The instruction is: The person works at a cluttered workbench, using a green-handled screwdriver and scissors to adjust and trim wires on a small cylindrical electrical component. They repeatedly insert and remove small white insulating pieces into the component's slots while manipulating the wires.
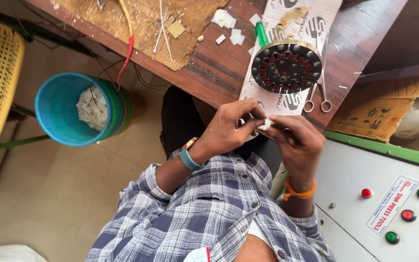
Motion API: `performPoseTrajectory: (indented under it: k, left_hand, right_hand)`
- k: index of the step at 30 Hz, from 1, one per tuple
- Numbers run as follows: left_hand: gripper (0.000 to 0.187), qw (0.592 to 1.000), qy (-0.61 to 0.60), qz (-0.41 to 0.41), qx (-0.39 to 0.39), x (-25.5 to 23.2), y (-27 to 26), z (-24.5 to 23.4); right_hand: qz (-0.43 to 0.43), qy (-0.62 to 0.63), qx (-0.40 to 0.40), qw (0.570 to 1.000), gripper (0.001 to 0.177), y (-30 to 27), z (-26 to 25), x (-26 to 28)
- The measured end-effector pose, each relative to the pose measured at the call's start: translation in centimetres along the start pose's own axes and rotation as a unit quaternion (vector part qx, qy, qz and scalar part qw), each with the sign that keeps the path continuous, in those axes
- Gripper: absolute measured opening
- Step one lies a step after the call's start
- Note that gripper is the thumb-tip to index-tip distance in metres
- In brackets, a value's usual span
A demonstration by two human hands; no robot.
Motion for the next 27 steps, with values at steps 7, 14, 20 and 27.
performPoseTrajectory:
  k: [7, 14, 20, 27]
  left_hand:
    - [0.009, 0.985, 0.137, 0.084, -0.056, -1.4, -0.2, -0.2]
    - [0.013, 0.981, -0.162, -0.102, 0.029, 1.2, -0.5, 2.2]
    - [0.016, 0.970, -0.226, -0.091, -0.012, 1.3, -0.2, 3.7]
    - [0.016, 0.947, 0.194, 0.205, -0.151, -0.9, 0.7, 3.1]
  right_hand:
    - [-0.118, -0.079, 0.005, 0.990, 0.013, 1.1, 1.4, -0.7]
    - [-0.174, -0.109, 0.039, 0.978, 0.019, 1.0, -1.0, -1.4]
    - [-0.164, -0.124, 0.026, 0.978, 0.017, 1.4, -2.1, -2.1]
    - [-0.025, 0.068, -0.048, 0.996, 0.006, 1.0, -1.0, -3.0]
Point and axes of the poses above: each hand's wrist, its own y-axis towards the middle knuckle, its own z-axis out of the palm, x = y × z, the point moved 2 cm from there along y, towards the middle knuckle, and after that the axes turned 10 degrees about y, right-handed, at the moved point
